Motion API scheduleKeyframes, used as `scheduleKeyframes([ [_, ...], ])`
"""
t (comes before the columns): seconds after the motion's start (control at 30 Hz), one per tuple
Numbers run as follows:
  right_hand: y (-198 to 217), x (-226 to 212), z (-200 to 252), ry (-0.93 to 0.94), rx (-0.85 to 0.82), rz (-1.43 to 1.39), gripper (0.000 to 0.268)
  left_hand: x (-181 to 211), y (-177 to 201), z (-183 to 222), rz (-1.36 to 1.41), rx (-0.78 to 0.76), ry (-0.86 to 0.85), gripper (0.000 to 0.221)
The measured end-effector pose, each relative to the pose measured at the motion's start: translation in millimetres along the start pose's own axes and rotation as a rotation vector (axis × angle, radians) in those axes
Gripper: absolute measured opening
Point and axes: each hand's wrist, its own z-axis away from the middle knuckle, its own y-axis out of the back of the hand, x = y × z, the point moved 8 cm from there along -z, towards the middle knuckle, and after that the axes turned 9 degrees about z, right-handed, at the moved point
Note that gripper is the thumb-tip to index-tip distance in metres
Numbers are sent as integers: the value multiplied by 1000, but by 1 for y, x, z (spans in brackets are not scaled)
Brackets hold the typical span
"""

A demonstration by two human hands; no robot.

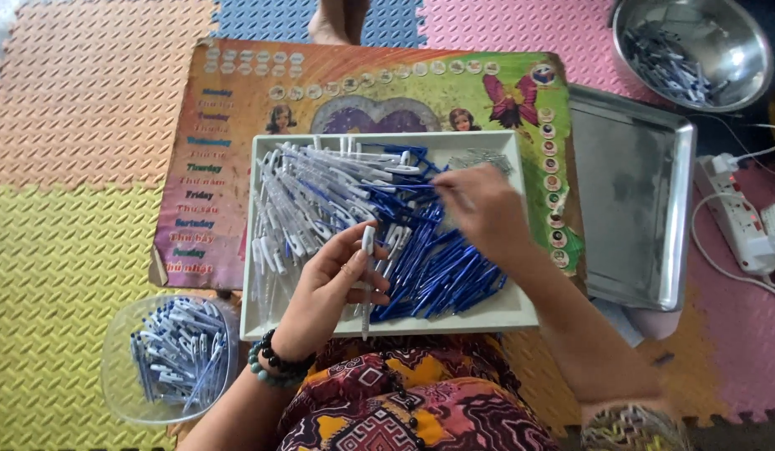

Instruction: Assembling plastic pens by manually joining barrels and caps/refills from a tray.

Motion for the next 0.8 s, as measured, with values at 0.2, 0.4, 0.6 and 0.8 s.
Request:
scheduleKeyframes([
  [0.2,73,-26,17,-12,158,-70,7,2,-3,3,-12,-20,33,52],
  [0.4,81,-33,20,23,113,-44,8,-1,-5,3,-22,-48,14,53],
  [0.6,88,-24,19,70,80,-78,8,-4,-6,4,-72,-98,39,49],
  [0.8,94,-17,9,156,57,-22,10,-10,-12,6,-114,-161,57,48],
])
